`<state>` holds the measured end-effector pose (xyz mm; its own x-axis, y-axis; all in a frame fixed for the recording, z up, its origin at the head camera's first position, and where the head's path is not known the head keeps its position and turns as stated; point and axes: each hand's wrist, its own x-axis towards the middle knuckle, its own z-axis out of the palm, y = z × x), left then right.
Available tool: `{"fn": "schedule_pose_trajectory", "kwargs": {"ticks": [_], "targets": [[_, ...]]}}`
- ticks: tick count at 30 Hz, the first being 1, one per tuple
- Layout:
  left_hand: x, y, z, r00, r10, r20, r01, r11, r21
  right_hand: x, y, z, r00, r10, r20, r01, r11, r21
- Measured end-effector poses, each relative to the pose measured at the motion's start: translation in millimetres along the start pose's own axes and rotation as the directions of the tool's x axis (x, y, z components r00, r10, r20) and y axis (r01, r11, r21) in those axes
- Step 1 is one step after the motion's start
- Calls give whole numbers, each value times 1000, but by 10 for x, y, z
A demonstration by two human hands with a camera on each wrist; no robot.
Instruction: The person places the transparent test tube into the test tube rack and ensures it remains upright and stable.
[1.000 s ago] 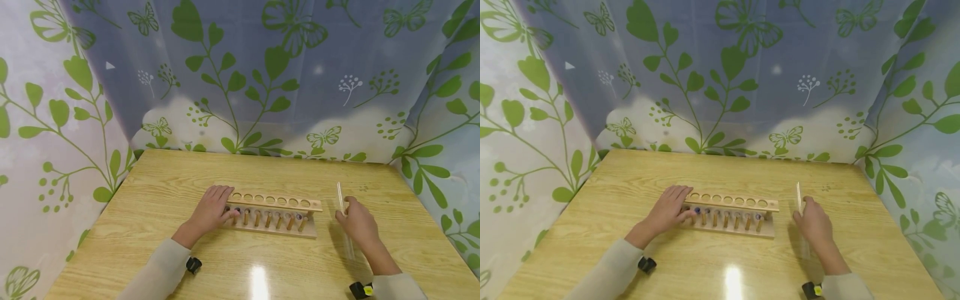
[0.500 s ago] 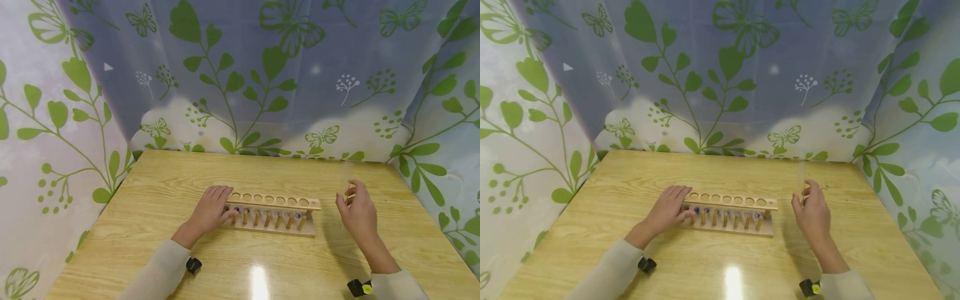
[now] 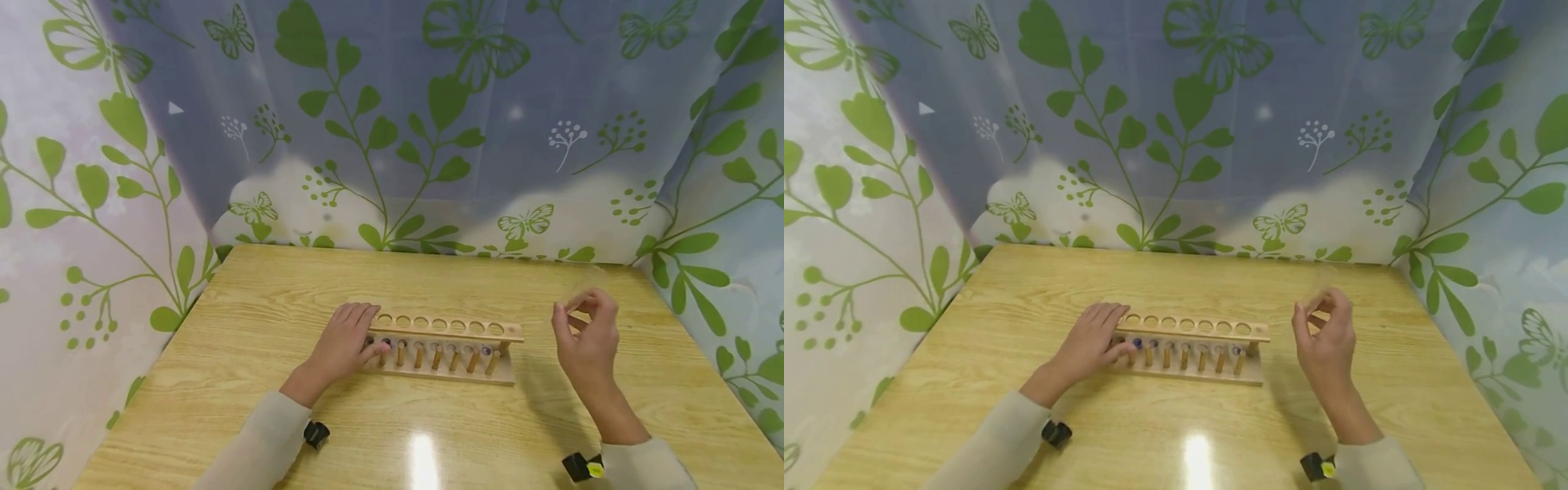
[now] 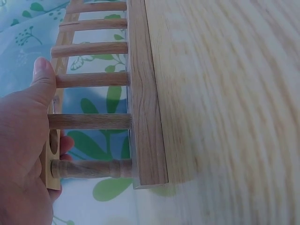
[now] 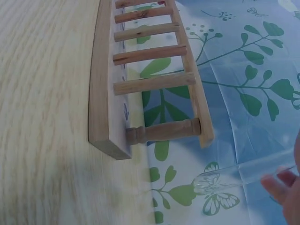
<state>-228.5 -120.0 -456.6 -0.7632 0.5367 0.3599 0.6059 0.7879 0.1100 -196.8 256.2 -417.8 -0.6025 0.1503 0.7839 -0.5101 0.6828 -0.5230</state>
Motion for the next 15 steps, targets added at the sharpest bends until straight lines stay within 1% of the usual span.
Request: {"fn": "schedule_pose_trajectory", "kwargs": {"ticks": [4,6,9,12,15], "targets": [[3,-1,-2,1000,-4,7,4,1000,14,36,-36,29,994,-75,-75,80,994,69],[1,0,-2,1000,-4,8,4,1000,14,47,-53,49,989,-96,-117,107,990,94],[-4,0,3,1000,-3,6,3,1000,12,59,-80,93,979,-106,-175,134,979,155],[-7,2,4,1000,-3,7,3,1000,7,79,-119,150,965,-121,-231,176,956,233],[-6,-7,8,1000,-3,9,3,1000,3,109,-184,202,949,-145,-280,232,923,307]]}}
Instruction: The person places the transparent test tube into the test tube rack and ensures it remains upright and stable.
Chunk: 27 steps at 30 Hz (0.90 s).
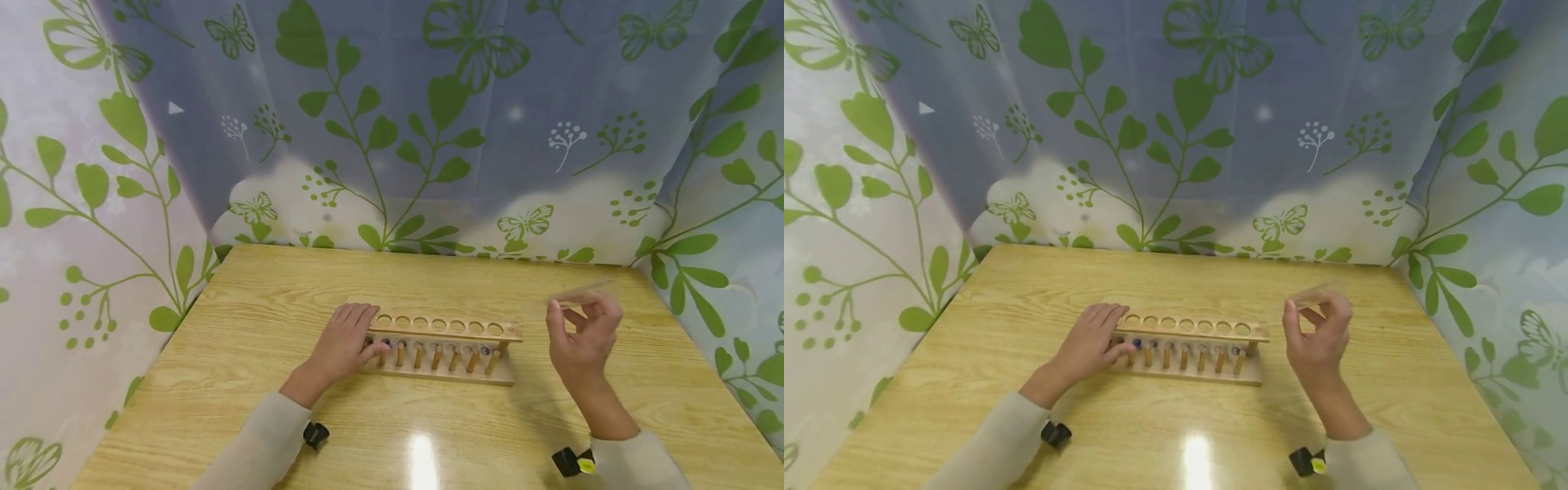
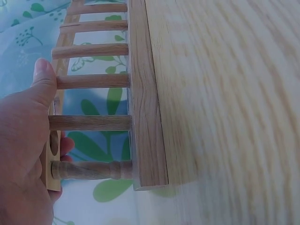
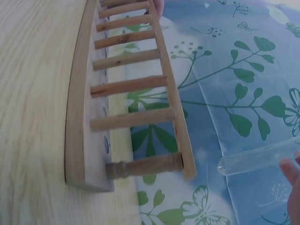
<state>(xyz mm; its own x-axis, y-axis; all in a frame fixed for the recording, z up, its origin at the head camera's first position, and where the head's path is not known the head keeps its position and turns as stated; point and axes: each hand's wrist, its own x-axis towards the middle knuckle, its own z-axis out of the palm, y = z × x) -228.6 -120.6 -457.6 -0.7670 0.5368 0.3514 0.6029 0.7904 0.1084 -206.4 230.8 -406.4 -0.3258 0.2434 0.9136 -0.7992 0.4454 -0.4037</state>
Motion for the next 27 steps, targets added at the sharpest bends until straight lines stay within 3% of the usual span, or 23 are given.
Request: {"fn": "schedule_pose_trajectory", "kwargs": {"ticks": [7,12,18,27], "targets": [[13,-19,0,1000,14,-7,-14,1000,0,64,-82,140,994,-38,-106,57,981,185],[13,-3,-12,1000,11,-7,-11,1000,-11,61,-58,161,996,-18,-88,39,966,254],[14,9,-7,1000,-7,-2,6,1000,-17,30,-26,129,997,60,54,-66,991,116],[4,0,6,1000,-6,-3,6,1000,-10,-14,-11,151,979,94,179,-96,995,2]]}}
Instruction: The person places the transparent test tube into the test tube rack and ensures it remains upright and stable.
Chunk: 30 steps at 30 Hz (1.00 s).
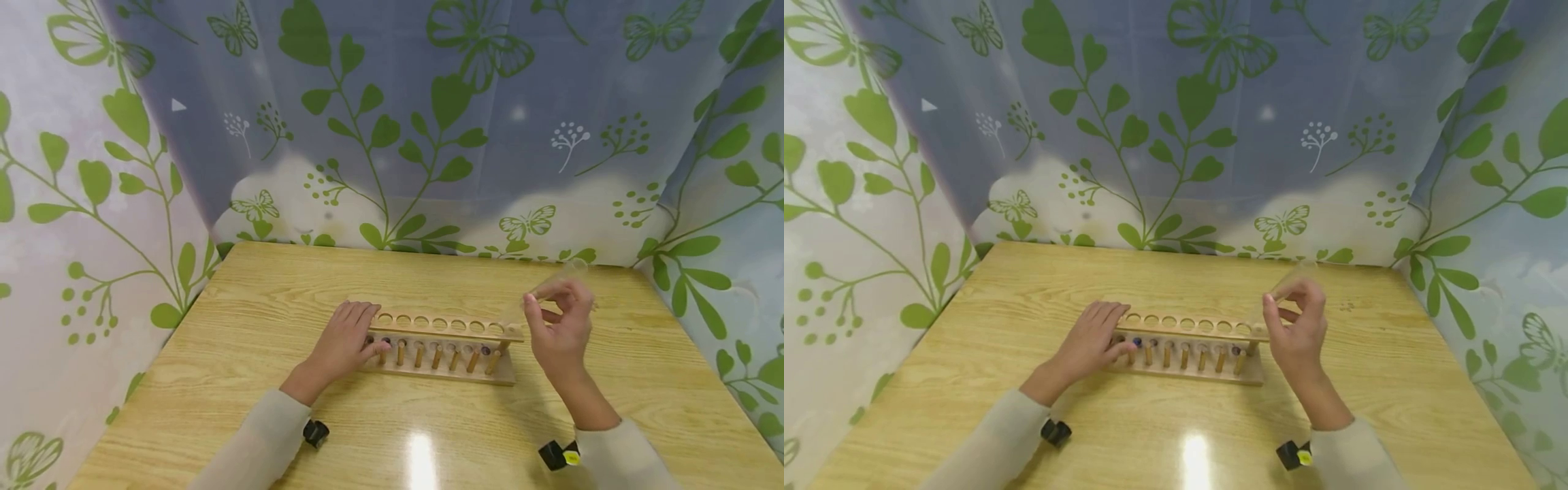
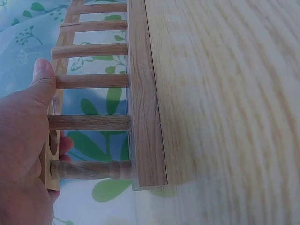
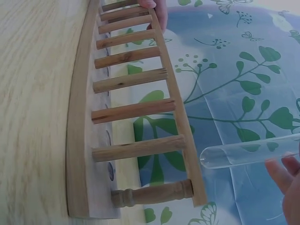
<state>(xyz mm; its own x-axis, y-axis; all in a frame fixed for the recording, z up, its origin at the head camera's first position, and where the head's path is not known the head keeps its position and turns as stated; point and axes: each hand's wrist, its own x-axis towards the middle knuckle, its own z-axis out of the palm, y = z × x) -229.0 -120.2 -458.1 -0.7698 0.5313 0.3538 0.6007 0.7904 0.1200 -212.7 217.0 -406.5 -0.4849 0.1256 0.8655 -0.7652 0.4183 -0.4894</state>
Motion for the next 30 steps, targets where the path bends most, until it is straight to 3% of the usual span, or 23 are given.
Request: {"fn": "schedule_pose_trajectory", "kwargs": {"ticks": [8,23,30], "targets": [[-15,5,15,1000,-17,7,17,1000,-18,-55,25,56,997,32,70,-28,998,-59],[0,-5,22,1000,3,-24,-3,1000,-14,-190,69,133,983,138,123,-117,979,-164],[10,-15,23,1000,4,-19,-4,1000,-8,-154,-91,174,983,123,139,-100,981,-167]]}}
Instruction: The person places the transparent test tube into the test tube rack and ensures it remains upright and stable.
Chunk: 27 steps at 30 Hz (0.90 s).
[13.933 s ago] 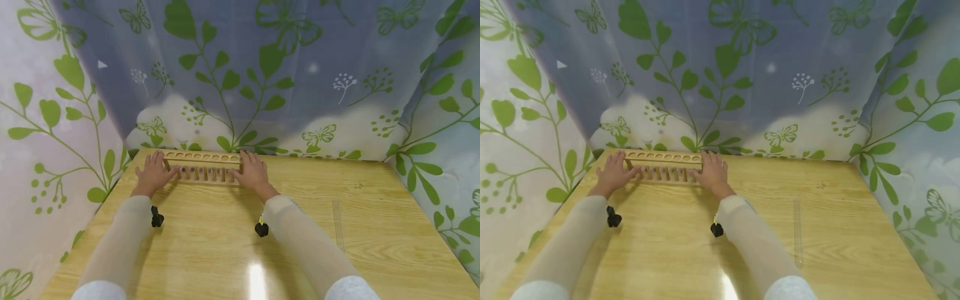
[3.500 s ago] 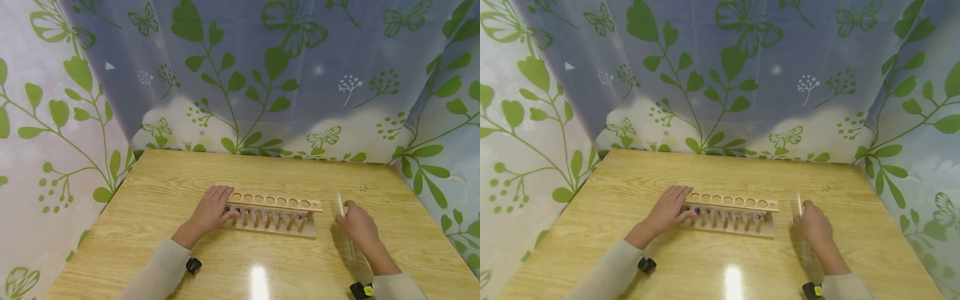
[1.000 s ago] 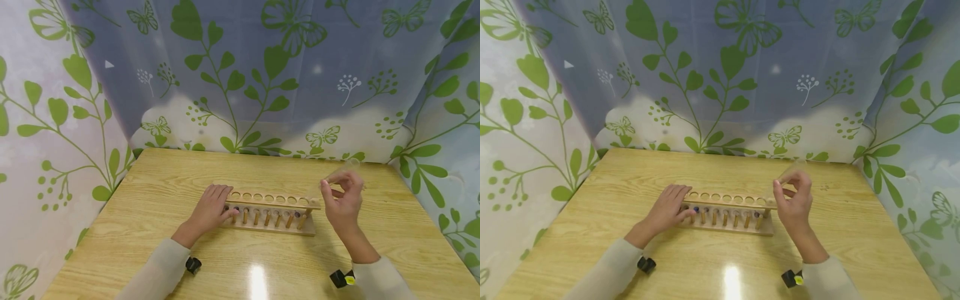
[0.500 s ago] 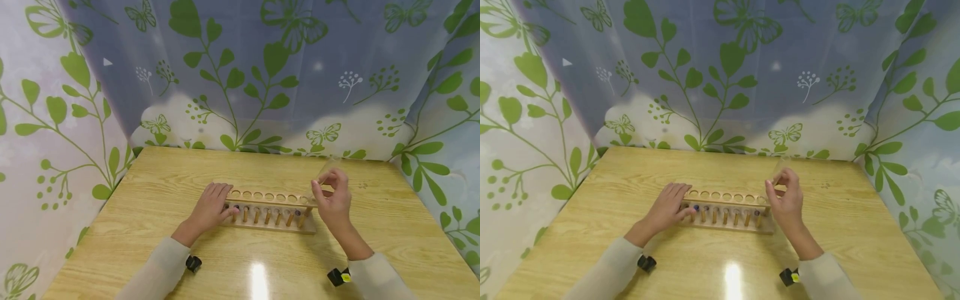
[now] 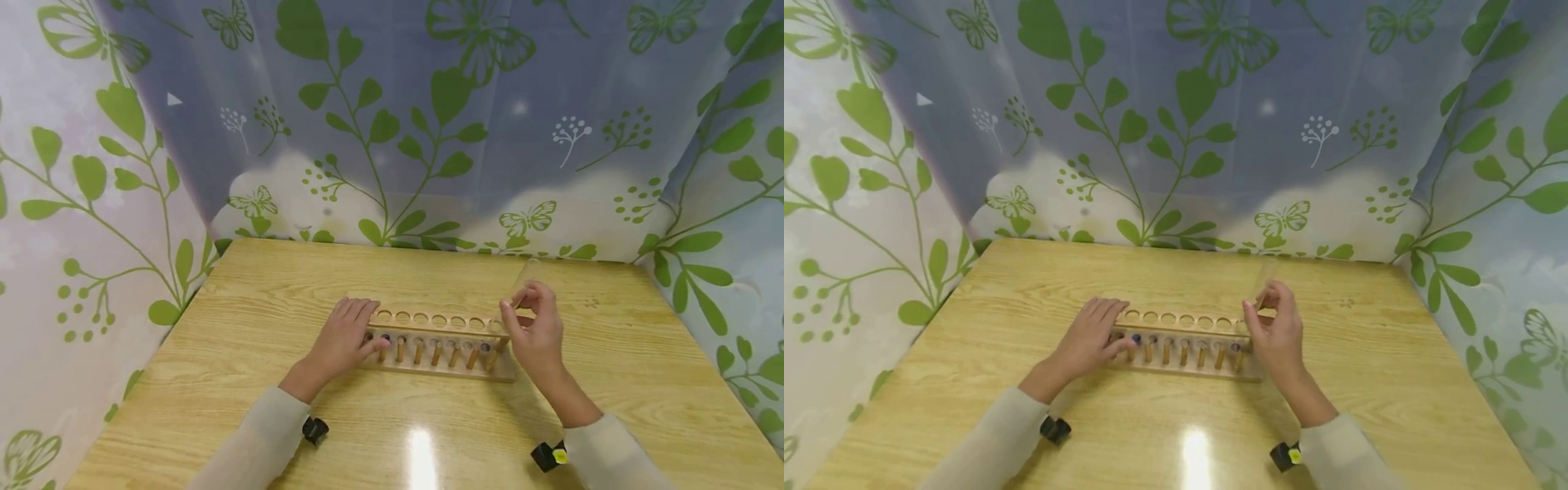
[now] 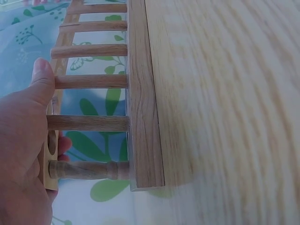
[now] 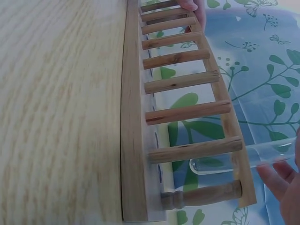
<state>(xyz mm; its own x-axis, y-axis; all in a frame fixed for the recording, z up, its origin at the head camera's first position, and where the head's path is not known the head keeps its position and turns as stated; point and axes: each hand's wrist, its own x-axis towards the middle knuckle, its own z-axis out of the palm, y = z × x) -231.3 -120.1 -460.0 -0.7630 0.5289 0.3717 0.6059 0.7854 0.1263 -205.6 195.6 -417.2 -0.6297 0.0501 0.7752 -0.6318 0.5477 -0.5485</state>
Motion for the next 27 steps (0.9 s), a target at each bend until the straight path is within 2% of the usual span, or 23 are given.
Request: {"fn": "schedule_pose_trajectory", "kwargs": {"ticks": [6,11,19,25,27], "targets": [[17,0,-22,1000,2,-12,-2,1000,-1,-6,-76,5,1000,-16,9,17,1000,-6],[12,7,-15,1000,-7,5,7,1000,3,-30,-111,0,1000,-2,29,2,1000,-20],[3,16,-20,1000,-12,-1,12,1000,1,-59,-124,4,999,1,49,0,1000,-21],[-3,15,-15,1000,-15,-4,15,1000,-3,-99,-84,13,997,-34,72,37,999,-37],[-11,19,-18,1000,-18,-2,18,1000,-8,-142,20,27,996,-24,85,28,999,-44]]}}
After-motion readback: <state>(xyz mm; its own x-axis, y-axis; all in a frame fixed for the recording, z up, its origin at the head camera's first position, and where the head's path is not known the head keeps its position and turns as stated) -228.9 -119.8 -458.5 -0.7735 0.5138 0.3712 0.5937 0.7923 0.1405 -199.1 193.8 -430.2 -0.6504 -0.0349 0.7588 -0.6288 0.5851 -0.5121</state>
